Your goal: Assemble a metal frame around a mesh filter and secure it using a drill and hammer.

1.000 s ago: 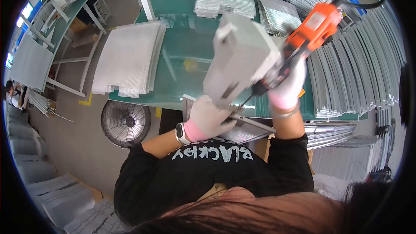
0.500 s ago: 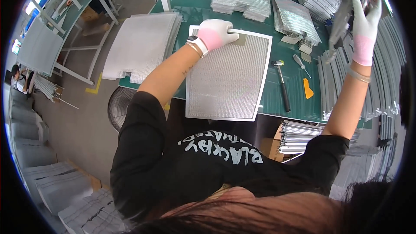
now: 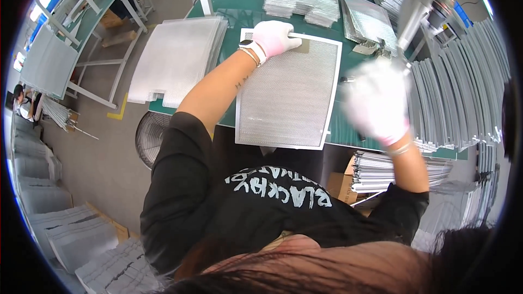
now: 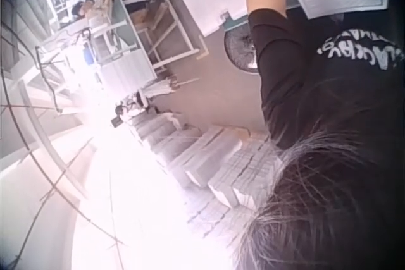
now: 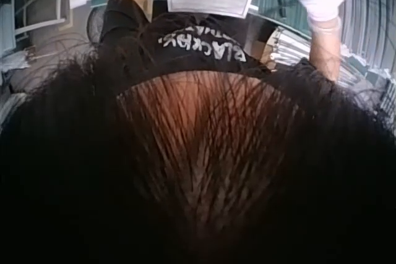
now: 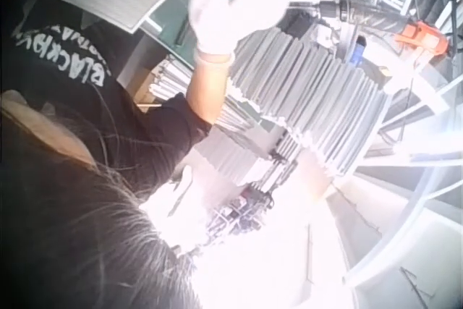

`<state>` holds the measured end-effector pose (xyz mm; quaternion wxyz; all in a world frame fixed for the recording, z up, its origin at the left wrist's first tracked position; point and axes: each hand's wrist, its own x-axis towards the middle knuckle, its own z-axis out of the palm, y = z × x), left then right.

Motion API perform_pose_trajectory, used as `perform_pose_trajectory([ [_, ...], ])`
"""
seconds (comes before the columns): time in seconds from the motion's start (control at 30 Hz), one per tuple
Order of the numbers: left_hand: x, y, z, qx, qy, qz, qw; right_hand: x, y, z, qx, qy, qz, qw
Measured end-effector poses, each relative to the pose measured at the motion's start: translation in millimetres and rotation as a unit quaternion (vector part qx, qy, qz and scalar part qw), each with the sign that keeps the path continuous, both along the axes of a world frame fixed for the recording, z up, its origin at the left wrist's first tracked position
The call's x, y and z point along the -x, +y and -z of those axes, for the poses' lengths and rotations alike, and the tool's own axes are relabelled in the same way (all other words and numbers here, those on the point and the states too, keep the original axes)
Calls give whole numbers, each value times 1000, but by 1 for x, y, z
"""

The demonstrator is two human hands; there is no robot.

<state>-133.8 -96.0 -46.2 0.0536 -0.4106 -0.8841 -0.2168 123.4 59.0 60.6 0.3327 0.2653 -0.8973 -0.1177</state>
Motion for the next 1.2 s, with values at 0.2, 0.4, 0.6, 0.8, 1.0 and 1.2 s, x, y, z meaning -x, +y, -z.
perform_pose_trajectory([
  [0.2,36,15,28,80,-21,-31,996,-14,-55,172,47,-345,16,937],
  [0.4,48,-6,-22,325,-86,-8,942,3,-29,231,358,-107,-60,926],
  [0.6,-65,17,-105,0,-44,297,954,3,-18,234,620,-90,126,769],
  [0.8,-125,43,-64,-163,157,315,922,-3,31,172,317,-219,185,904],
  [1.0,-133,64,-47,-362,215,270,866,-56,97,215,251,-269,534,762],
  [1.2,-130,57,-28,-333,174,213,902,-124,58,118,618,-279,291,675],
])
